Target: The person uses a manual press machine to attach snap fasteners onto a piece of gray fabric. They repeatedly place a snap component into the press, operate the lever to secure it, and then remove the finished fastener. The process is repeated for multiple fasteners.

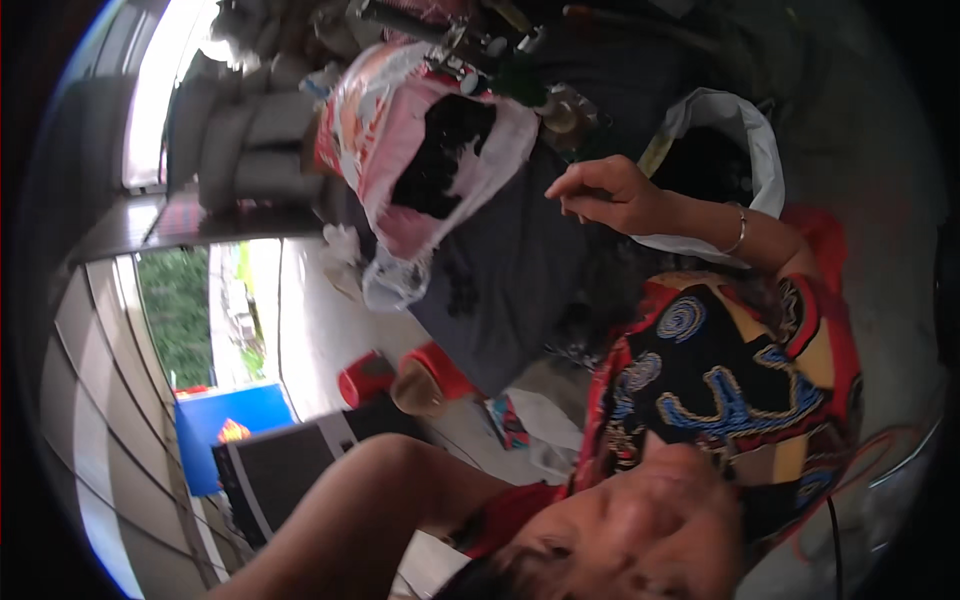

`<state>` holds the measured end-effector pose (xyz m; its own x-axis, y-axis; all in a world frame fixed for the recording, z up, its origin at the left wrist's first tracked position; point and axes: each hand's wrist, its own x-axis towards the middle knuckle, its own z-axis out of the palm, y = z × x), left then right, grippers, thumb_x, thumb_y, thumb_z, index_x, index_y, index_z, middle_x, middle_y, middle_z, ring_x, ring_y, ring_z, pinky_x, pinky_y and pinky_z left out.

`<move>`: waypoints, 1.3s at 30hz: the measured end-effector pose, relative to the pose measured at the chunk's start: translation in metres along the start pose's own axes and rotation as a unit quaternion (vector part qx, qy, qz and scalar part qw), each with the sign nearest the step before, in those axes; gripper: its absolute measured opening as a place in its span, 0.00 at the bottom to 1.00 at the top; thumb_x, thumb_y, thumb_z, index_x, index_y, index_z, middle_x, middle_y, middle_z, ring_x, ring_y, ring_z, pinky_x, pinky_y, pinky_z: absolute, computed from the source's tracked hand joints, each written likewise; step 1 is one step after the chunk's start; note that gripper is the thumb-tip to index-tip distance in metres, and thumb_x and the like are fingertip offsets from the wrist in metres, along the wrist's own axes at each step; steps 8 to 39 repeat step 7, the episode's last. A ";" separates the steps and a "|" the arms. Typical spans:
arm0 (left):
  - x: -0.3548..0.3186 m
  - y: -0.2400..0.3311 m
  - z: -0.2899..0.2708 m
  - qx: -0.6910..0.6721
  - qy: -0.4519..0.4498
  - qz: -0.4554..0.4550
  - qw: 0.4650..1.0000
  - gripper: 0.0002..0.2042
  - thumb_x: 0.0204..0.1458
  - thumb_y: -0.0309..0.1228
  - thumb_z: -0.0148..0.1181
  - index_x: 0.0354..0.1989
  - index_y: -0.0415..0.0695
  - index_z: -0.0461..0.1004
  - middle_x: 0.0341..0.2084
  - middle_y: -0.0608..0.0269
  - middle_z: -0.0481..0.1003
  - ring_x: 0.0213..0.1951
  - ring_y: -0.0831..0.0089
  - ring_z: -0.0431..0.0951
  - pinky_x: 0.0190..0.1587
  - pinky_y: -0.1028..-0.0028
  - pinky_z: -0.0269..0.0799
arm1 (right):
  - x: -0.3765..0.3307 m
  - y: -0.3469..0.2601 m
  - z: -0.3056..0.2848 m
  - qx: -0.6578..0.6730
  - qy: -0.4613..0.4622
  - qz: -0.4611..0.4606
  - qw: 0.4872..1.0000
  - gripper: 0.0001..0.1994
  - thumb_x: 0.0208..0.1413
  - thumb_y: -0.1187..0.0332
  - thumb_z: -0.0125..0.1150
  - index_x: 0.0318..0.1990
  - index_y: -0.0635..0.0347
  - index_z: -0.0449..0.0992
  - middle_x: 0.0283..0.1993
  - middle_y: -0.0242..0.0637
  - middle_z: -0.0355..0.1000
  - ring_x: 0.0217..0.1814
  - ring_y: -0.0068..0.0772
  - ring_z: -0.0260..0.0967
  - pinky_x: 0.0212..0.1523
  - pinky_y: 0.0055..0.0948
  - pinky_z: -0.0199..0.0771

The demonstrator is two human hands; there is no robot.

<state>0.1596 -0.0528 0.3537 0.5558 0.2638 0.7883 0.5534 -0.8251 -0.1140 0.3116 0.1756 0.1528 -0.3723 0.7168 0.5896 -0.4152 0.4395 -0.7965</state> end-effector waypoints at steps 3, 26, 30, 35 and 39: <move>0.020 -0.001 0.025 0.020 -0.002 0.000 1.000 0.26 0.61 0.37 0.54 0.66 0.41 0.60 0.57 0.46 0.69 0.52 0.50 0.75 0.55 0.50 0.67 | 0.010 -0.032 -0.012 -0.096 0.032 -0.121 0.987 0.10 0.54 0.80 0.61 0.45 0.66 0.76 0.31 0.37 0.75 0.28 0.28 0.73 0.29 0.24 0.73; 0.018 0.014 0.050 0.116 -0.039 -0.058 0.991 0.26 0.61 0.36 0.54 0.66 0.42 0.60 0.57 0.47 0.69 0.52 0.51 0.75 0.55 0.49 0.67 | 0.005 -0.055 0.015 -0.070 0.065 -0.208 0.973 0.17 0.49 0.76 0.66 0.47 0.67 0.75 0.34 0.40 0.75 0.27 0.34 0.74 0.25 0.27 0.74; 0.018 0.014 0.050 0.116 -0.039 -0.058 0.991 0.26 0.61 0.36 0.54 0.66 0.42 0.60 0.57 0.47 0.69 0.52 0.51 0.75 0.55 0.49 0.67 | 0.005 -0.055 0.015 -0.070 0.065 -0.208 0.973 0.17 0.49 0.76 0.66 0.47 0.67 0.75 0.34 0.40 0.75 0.27 0.34 0.74 0.25 0.27 0.74; 0.018 0.014 0.050 0.116 -0.039 -0.058 0.991 0.26 0.61 0.36 0.54 0.66 0.42 0.60 0.57 0.47 0.69 0.52 0.51 0.75 0.55 0.49 0.67 | 0.005 -0.055 0.015 -0.070 0.065 -0.208 0.973 0.17 0.49 0.76 0.66 0.47 0.67 0.75 0.34 0.40 0.75 0.27 0.34 0.74 0.25 0.27 0.74; 0.018 0.014 0.050 0.116 -0.039 -0.058 0.991 0.26 0.61 0.36 0.54 0.66 0.42 0.60 0.57 0.47 0.69 0.52 0.51 0.75 0.55 0.49 0.67 | 0.005 -0.055 0.015 -0.070 0.065 -0.208 0.973 0.17 0.49 0.76 0.66 0.47 0.67 0.75 0.34 0.40 0.75 0.27 0.34 0.74 0.25 0.27 0.74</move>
